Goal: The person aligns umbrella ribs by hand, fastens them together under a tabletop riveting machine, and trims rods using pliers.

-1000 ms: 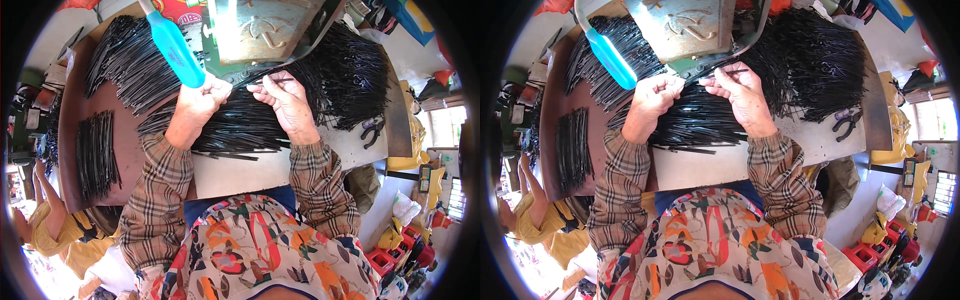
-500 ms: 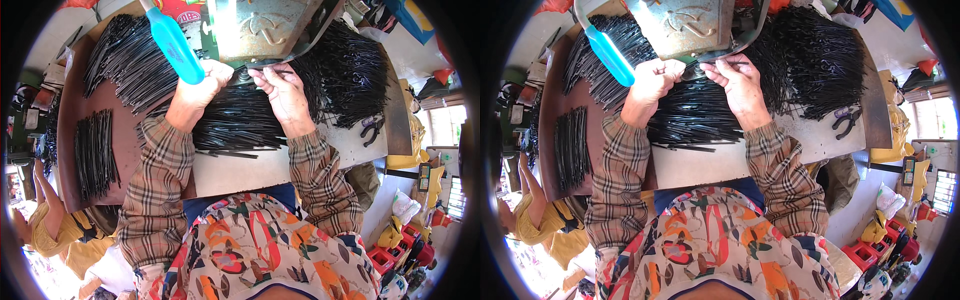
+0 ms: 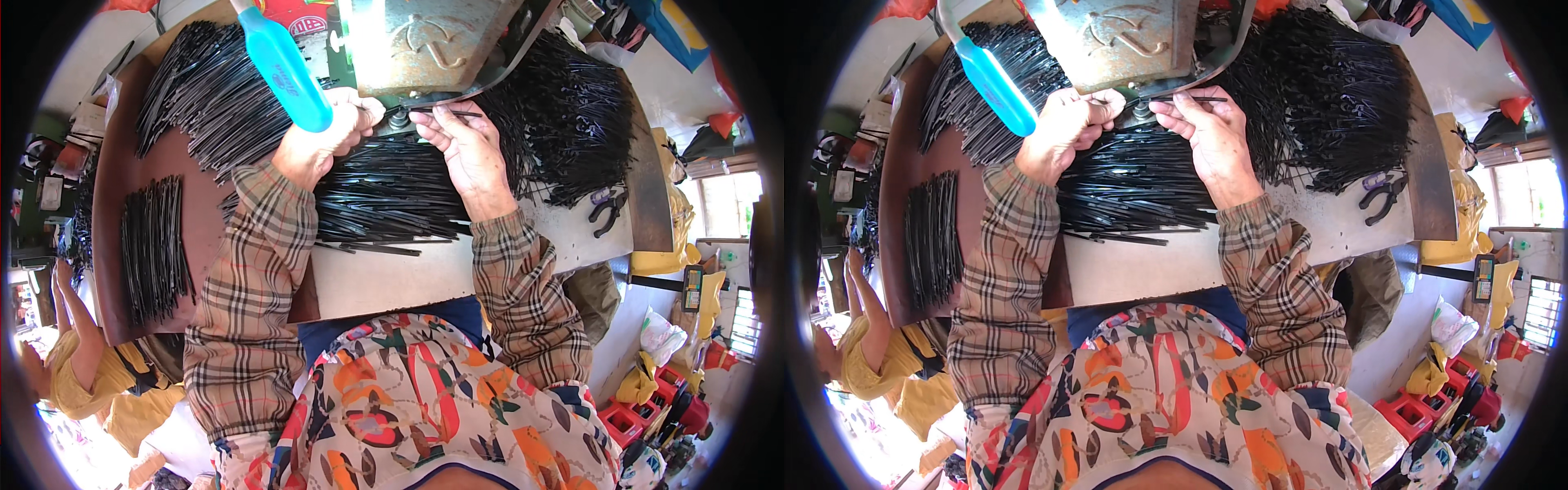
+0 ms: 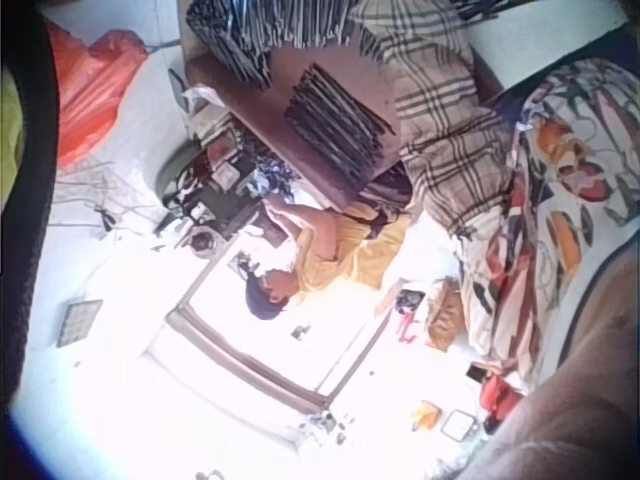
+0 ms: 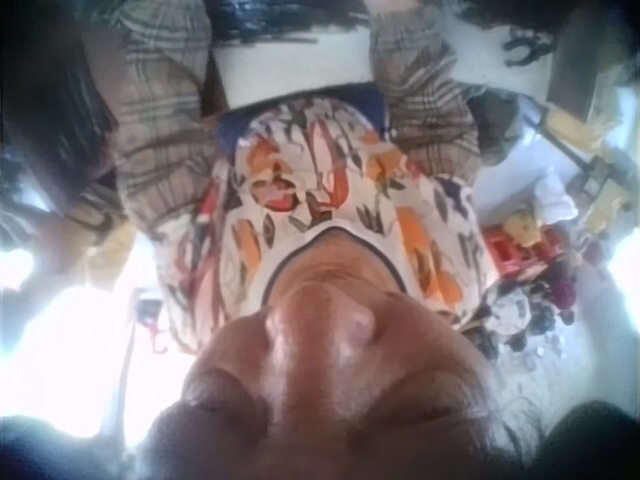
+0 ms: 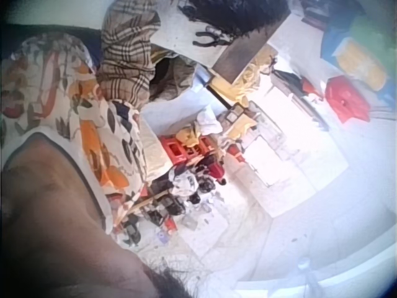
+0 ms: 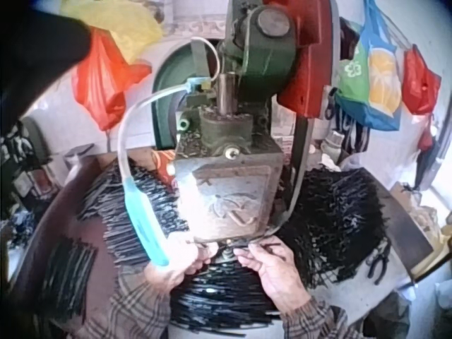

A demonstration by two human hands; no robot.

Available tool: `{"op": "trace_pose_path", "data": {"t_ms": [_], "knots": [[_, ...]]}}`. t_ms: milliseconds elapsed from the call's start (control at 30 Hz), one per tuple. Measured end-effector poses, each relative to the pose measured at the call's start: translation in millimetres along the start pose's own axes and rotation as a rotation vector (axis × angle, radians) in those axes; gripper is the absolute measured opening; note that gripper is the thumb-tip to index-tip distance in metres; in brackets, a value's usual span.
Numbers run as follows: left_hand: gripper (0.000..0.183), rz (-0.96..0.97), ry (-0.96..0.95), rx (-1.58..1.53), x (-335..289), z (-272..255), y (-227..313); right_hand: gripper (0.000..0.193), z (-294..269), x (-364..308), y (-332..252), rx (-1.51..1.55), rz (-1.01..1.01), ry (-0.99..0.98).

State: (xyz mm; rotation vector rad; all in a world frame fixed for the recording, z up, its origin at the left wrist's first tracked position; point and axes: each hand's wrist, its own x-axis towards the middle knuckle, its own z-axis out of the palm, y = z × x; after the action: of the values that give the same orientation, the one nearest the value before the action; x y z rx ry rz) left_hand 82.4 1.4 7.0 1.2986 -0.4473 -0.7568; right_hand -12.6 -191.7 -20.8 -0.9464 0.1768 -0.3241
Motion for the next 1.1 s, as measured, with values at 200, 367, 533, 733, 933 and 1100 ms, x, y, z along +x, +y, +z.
{"op": "trace_pose_path", "data": {"t_ms": [200,367,533,733,933,1100], "knots": [[0.016,-0.139,0.138,0.179,3,14,19,0.012,2,0,1,-0.005,-0.001,0.026],[0.011,-0.053,0.097,0.215,6,6,9,0.012,0,-2,-4,0.016,-0.004,0.051],[0.009,0.309,0.253,0.523,-12,19,5,0.014,7,-17,-11,0.095,0.074,0.041],[0.014,-0.019,0.239,0.257,-94,63,47,0.012,-14,-98,-59,-0.115,0.258,-0.185],[0.013,0.549,0.069,0.204,-127,80,24,0.014,-47,-126,-95,-0.8,0.114,-0.209],[0.019,0.328,0.082,-0.166,-128,90,16,0.014,-101,-114,-115,-1.317,-0.254,0.142]]}}
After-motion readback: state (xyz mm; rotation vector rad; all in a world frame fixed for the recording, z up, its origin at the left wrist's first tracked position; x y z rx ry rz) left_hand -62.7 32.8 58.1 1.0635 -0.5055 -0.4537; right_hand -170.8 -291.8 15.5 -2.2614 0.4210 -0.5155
